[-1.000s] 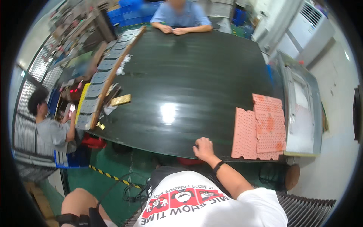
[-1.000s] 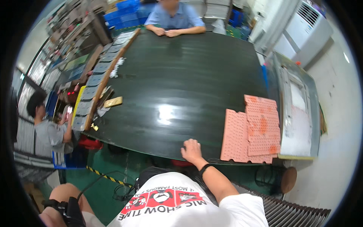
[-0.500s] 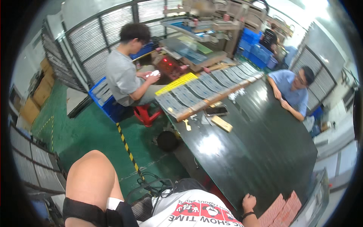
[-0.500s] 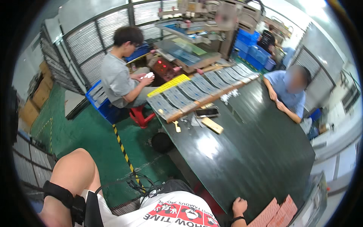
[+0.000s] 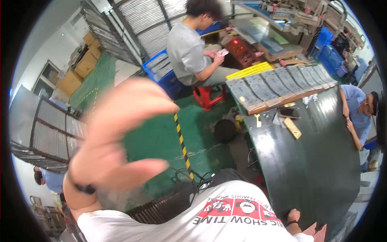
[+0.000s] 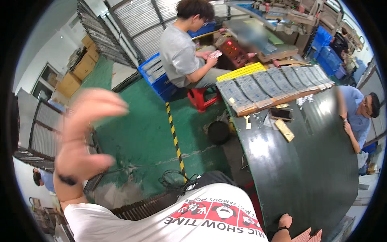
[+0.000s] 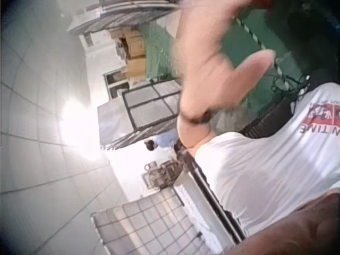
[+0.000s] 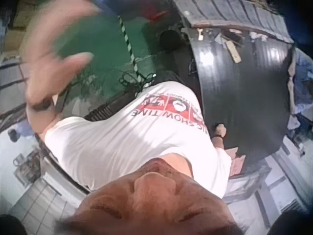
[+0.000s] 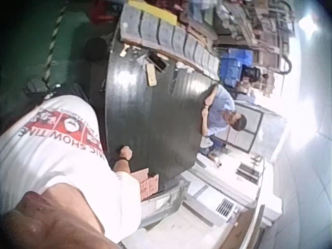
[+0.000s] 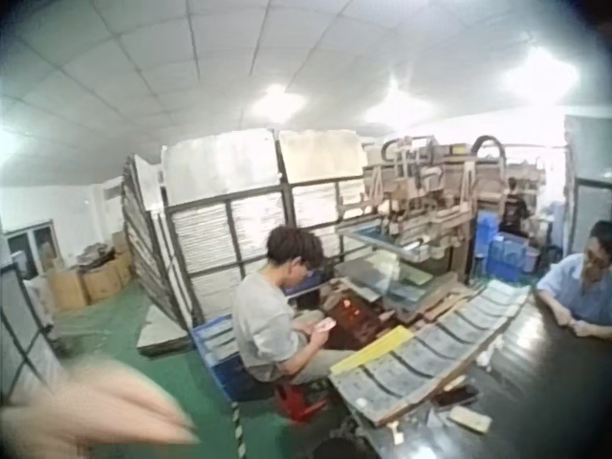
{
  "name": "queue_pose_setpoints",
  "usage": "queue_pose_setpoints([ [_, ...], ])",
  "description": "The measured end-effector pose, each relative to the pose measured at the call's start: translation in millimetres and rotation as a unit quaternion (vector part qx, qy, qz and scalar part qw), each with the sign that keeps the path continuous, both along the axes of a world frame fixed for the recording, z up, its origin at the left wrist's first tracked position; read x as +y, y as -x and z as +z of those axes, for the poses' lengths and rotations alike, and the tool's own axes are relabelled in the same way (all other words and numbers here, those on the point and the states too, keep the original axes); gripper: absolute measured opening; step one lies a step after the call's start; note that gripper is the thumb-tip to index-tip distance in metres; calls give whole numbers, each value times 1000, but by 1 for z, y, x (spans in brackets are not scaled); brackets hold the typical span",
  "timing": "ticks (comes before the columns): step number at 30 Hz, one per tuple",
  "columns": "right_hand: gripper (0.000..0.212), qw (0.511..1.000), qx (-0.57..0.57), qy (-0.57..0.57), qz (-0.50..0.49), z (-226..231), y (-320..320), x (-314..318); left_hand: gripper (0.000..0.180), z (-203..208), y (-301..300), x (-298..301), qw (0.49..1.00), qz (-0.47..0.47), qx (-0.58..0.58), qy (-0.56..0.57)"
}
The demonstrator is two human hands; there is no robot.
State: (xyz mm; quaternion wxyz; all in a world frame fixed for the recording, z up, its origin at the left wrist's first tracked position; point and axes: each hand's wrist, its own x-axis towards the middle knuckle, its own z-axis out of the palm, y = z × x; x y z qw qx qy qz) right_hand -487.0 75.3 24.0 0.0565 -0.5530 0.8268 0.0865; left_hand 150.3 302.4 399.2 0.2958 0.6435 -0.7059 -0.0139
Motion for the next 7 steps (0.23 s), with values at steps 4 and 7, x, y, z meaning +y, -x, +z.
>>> queue_pose_setpoints([
  [4, 37, 987, -23, -95, 129, -27, 11, -20, 80, -114, 61, 48, 878, -3, -16, -478],
  [7, 32, 937, 61, -193, 285, -28, 22, -19, 93, -194, 88, 60, 752, -34, 87, -652],
])
